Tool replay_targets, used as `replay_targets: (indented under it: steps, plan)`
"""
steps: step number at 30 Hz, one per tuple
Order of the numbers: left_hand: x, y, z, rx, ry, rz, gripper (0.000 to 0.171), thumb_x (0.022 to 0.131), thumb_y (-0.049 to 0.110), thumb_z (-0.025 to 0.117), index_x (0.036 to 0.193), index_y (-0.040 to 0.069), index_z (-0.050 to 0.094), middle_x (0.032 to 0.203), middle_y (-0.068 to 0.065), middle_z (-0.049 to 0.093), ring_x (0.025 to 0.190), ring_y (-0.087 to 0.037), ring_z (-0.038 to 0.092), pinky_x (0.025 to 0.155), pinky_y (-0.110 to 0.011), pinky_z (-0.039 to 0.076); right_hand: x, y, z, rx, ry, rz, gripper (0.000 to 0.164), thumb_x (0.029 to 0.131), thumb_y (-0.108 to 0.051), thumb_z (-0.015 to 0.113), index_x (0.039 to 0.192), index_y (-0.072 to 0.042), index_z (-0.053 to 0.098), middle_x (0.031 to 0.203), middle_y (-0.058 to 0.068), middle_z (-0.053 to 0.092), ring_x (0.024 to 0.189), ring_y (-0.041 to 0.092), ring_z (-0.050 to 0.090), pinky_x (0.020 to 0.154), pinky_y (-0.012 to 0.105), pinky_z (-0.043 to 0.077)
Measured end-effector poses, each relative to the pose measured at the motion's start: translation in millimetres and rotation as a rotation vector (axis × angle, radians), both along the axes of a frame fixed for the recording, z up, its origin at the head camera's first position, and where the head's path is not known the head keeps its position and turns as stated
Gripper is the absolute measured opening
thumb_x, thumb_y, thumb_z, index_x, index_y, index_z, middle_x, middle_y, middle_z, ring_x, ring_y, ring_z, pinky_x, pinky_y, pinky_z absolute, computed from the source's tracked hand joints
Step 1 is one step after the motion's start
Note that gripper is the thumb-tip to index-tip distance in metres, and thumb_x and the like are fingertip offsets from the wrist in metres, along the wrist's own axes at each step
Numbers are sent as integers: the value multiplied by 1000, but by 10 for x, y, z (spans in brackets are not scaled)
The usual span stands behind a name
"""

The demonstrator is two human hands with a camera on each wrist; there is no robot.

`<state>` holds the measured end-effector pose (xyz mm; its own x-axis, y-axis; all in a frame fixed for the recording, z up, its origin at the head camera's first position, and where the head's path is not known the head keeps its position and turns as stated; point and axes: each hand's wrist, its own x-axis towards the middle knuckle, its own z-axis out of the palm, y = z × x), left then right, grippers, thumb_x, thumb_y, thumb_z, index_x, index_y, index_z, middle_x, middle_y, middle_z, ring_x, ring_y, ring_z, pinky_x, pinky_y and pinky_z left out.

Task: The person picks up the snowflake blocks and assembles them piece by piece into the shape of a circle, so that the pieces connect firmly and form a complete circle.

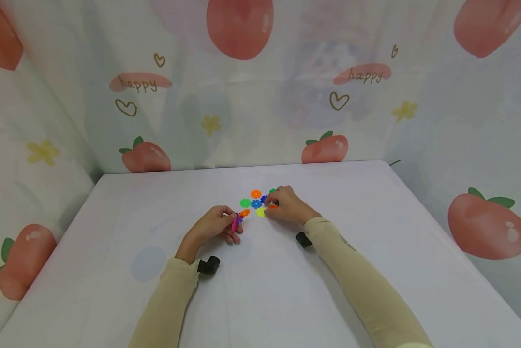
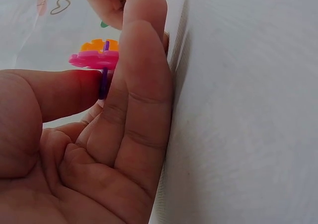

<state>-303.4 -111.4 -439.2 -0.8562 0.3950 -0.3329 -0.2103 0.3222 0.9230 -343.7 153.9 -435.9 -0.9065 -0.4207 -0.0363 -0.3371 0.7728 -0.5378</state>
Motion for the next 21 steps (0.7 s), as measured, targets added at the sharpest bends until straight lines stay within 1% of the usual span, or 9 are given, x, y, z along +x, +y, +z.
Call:
replay_targets:
  steps: [4, 7, 10, 12, 15, 19, 21]
  plan:
    - [1, 2, -9, 9, 3, -5, 19, 116, 14, 46, 121, -2, 54, 99, -16, 77, 78, -26, 79, 70, -31, 62, -3, -74, 4, 45, 17, 26, 23, 94, -22, 85, 112, -9, 79, 113, 10, 60, 117, 32, 45, 91, 41, 51]
    - [-1, 3, -13, 11, 0, -5, 19, 117, 16, 46, 121, -2, 54, 99, -15, 77, 79, -26, 79, 71, -31, 62, 6, -127, 24, 74, 30, 26, 23, 93, -19, 86, 111, -7, 78, 113, 10, 61, 118, 32, 46, 93, 41, 52]
    - [-9, -1, -24, 15, -1, -3, 20, 116, 16, 47, 121, -2, 54, 99, -15, 77, 79, -27, 79, 71, -31, 62, 12, -167, 41, 51, 21, 12, 21, 94, -13, 84, 109, -4, 72, 109, 9, 62, 114, 30, 49, 94, 40, 52]
    - [-13, -7, -30, 20, 1, -3, 20, 116, 16, 47, 120, -2, 54, 99, -16, 77, 79, -27, 79, 70, -31, 62, 16, -185, 49, 2, -4, -6, 18, 95, -9, 81, 106, -3, 68, 103, 8, 64, 108, 29, 54, 91, 39, 53]
    - [-11, -12, -27, 25, 1, -2, 19, 116, 15, 47, 120, -2, 54, 99, -16, 77, 78, -27, 79, 70, -31, 62, 23, -201, 46, -105, -55, -45, 13, 98, -5, 76, 103, -5, 63, 96, 8, 65, 95, 25, 59, 84, 34, 54]
    - [-6, -14, -18, 27, -2, -1, 18, 116, 14, 47, 119, -3, 54, 98, -15, 77, 77, -26, 79, 69, -31, 62, 42, -197, 31, -278, -130, -74, 10, 102, -7, 71, 105, -3, 62, 91, 9, 67, 80, 22, 64, 76, 30, 54]
    - [-6, -16, -19, 29, -2, -2, 18, 116, 14, 47, 119, -3, 54, 98, -15, 77, 77, -26, 79, 69, -31, 62, 52, -199, 23, -361, -169, -79, 11, 103, -7, 70, 107, -1, 62, 90, 10, 68, 75, 21, 65, 73, 28, 54]
